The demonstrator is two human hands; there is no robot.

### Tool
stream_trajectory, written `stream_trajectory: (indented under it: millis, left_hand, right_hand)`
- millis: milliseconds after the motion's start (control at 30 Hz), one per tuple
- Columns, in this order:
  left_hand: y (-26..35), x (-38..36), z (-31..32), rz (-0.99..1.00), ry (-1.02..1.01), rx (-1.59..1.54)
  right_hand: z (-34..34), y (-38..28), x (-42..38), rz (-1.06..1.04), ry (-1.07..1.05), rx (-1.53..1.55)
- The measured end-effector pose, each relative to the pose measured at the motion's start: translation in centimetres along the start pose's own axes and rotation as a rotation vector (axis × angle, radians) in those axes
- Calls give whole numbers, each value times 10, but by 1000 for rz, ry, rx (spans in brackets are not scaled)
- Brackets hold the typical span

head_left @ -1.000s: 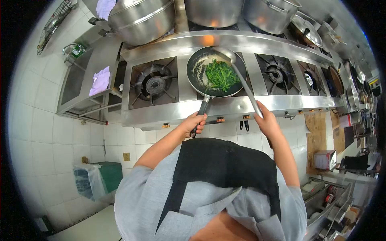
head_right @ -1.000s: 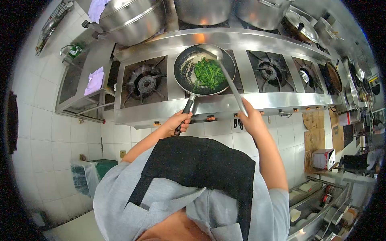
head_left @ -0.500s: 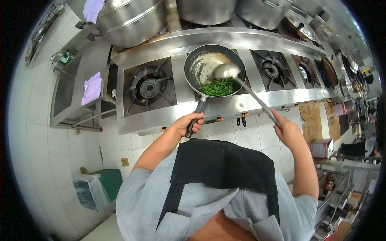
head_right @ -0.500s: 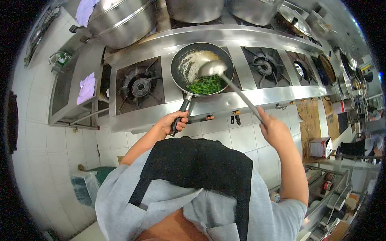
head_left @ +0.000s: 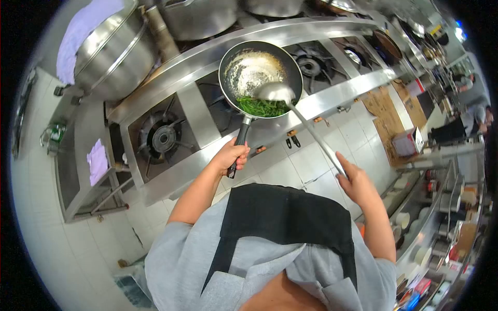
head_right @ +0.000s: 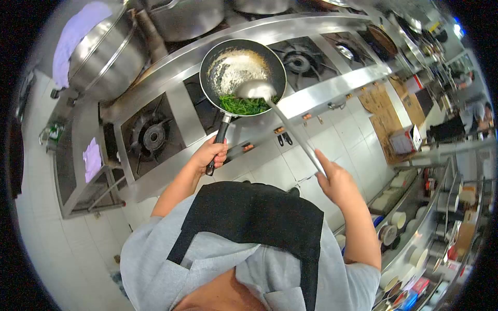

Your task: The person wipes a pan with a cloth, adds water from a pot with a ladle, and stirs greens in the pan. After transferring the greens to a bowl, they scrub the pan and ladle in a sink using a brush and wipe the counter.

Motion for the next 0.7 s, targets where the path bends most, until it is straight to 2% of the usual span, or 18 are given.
stream_trajectory:
  millis: [33,67,167,233,300,333,433,567,633,700]
  left_hand:
    - [1,6,15,-14,-14,58]
    - [2,14,29,-19,-35,112]
    - [5,33,89,-4,-118,241]
    - [0,48,128,-18,-181,281]
    - [-11,63,164,-42,-240,316]
    - [-17,71,180,-47,-256,331]
    - [-40,92,232,-74,-297,360]
    - [-84,129,310,-109,-362,425]
    - [-106,151,350,-101,-388,468]
    - [-129,172,391,-105,-407,520]
  right_hand:
    - [-10,5,-1,19,59,-35]
    - [-18,10,0,-57,179,-33]
    - [-32,32,-2,-41,299,-69]
    - [-44,63,-28,25,318,-97]
    - [-58,99,-72,1,289,-200]
    - [-67,127,-95,117,220,-260]
    - [-92,197,-157,229,209,-376]
    - [-97,278,-201,362,270,-334]
    - [-96,314,-207,348,431,-200]
    - [-90,346,-203,442,439,-189]
Point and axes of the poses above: each hand's wrist, its own x-axis towards the middle knuckle, its own z-axis out of the palm, y = z × x, the point moved 8 cm from there along x, towards the middle knuckle, and after that the axes turned 3 degrees about -y, right-handed, at the moved point
